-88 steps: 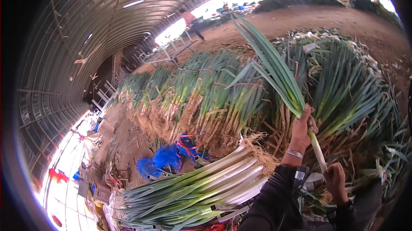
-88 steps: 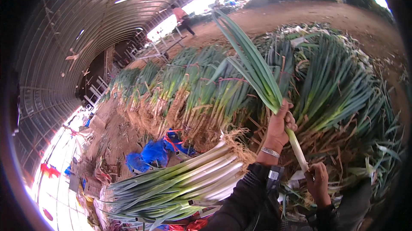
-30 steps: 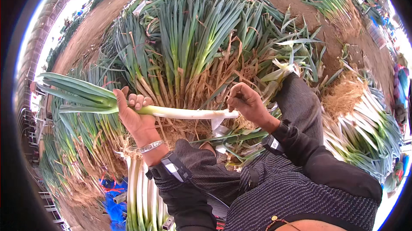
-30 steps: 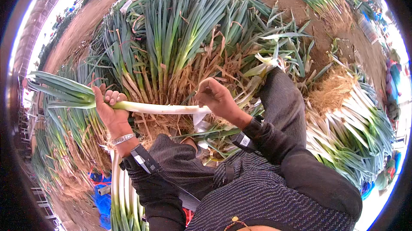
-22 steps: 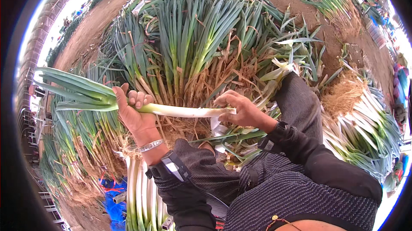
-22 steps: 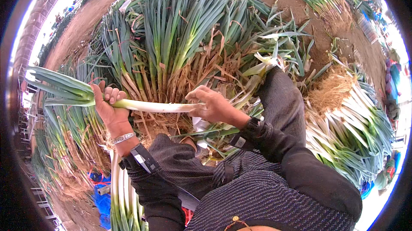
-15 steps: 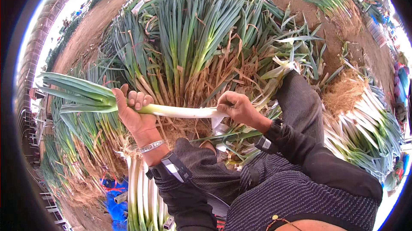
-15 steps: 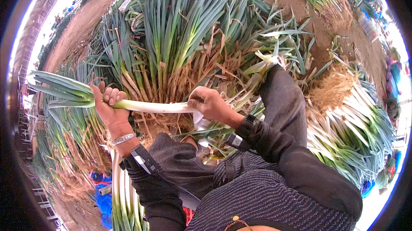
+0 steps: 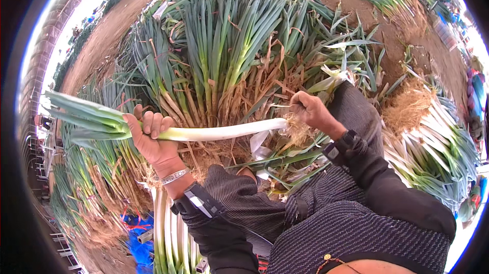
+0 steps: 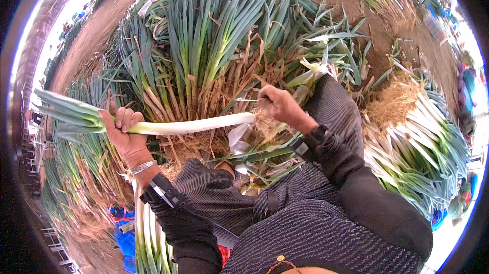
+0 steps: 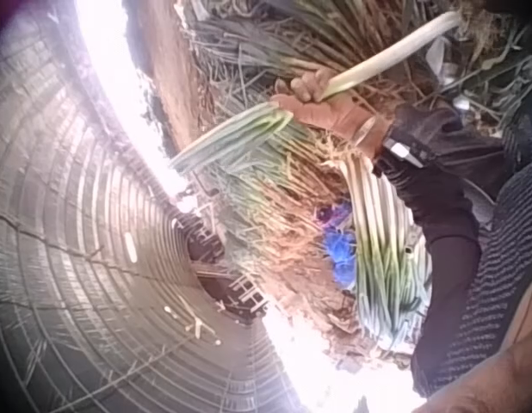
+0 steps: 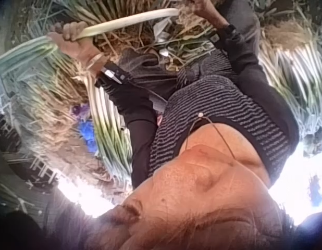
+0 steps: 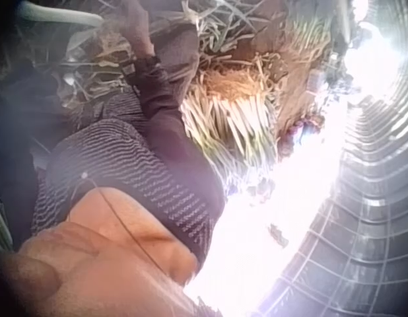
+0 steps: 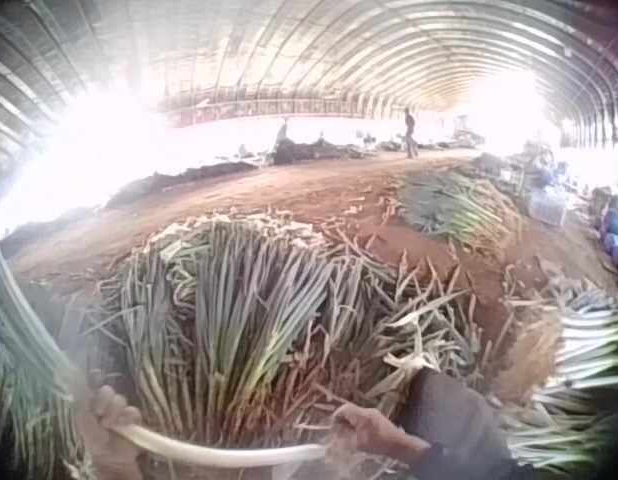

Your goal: Cleaning and peeling the outer layers of leeks by hand.

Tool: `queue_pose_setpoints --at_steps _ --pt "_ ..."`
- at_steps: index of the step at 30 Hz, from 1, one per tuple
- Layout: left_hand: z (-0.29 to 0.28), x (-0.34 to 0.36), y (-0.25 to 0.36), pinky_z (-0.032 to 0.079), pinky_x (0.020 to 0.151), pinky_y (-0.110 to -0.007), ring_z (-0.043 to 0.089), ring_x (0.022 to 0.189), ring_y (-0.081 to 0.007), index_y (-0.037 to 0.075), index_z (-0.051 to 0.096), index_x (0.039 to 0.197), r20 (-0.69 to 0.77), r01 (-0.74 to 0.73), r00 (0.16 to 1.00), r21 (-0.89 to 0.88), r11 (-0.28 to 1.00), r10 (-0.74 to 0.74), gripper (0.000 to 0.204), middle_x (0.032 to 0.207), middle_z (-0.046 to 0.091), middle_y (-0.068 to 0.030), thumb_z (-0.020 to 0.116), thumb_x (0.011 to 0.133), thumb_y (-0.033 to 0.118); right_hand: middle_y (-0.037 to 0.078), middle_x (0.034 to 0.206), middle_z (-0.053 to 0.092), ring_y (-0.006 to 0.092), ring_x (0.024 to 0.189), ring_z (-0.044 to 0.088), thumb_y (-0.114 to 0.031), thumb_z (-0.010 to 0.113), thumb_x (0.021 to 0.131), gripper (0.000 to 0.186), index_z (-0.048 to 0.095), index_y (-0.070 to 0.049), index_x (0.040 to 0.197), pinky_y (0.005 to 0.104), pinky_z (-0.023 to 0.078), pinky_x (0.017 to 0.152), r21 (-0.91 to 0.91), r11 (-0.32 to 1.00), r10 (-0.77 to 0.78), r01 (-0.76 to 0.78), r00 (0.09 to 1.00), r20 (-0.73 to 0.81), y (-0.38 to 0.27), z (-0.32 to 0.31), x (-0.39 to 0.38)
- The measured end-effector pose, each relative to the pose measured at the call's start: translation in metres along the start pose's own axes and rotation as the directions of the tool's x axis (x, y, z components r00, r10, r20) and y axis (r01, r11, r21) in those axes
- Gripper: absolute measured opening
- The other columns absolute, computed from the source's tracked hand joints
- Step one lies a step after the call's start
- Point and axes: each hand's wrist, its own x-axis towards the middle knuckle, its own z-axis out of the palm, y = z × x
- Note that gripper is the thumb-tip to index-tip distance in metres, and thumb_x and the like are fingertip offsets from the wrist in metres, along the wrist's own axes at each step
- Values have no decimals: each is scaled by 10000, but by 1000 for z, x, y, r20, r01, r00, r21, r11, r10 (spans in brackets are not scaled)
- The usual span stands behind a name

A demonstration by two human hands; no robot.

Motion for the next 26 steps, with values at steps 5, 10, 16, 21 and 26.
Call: queue_pose_setpoints --at_steps 5,10,16,21,26 --pt "4 5 7 310 502 -221 330 489 -32 81 628 1066 1 -41 999 16 999 41 369 580 372 81 664 895 405 137 989 635 332 875 629 -197 582 885 170 605 -62 987 404 500 762 -493 835 233 -246 968 -90 71 -36 -15" --pt "10 -1 -5 315 504 -209 327 487 -34 85 624 1045 -38 -59 997 55 997 61 363 579 364 80 660 896 414 165 1285 554 333 1156 556 -146 675 841 517 505 -49 1319 413 447 1017 -346 932 -67 112 988 138 -33 17 24" --pt "42 -12 -54 398 532 -241 440 536 -55 73 559 933 -192 28 981 173 985 6 292 615 445 56 671 906 341 230 1205 551 368 1034 618 -192 702 781 807 272 -80 1455 432 512 848 -63 994 108 -91 919 379 -143 91 81" --pt "42 -10 -58 374 518 -248 396 495 -75 106 552 861 -180 123 979 171 978 -91 312 602 421 60 672 898 391 137 969 656 246 935 654 -181 724 819 448 551 -14 1197 358 509 811 314 946 -187 80 926 328 -109 133 98" --pt "34 -14 -49 360 514 -261 385 481 -77 117 552 857 -102 207 976 145 968 -193 336 592 409 58 674 887 429 -17 901 586 48 841 547 -141 704 881 332 563 -47 1167 251 477 778 612 719 -99 -328 824 558 -98 130 68"
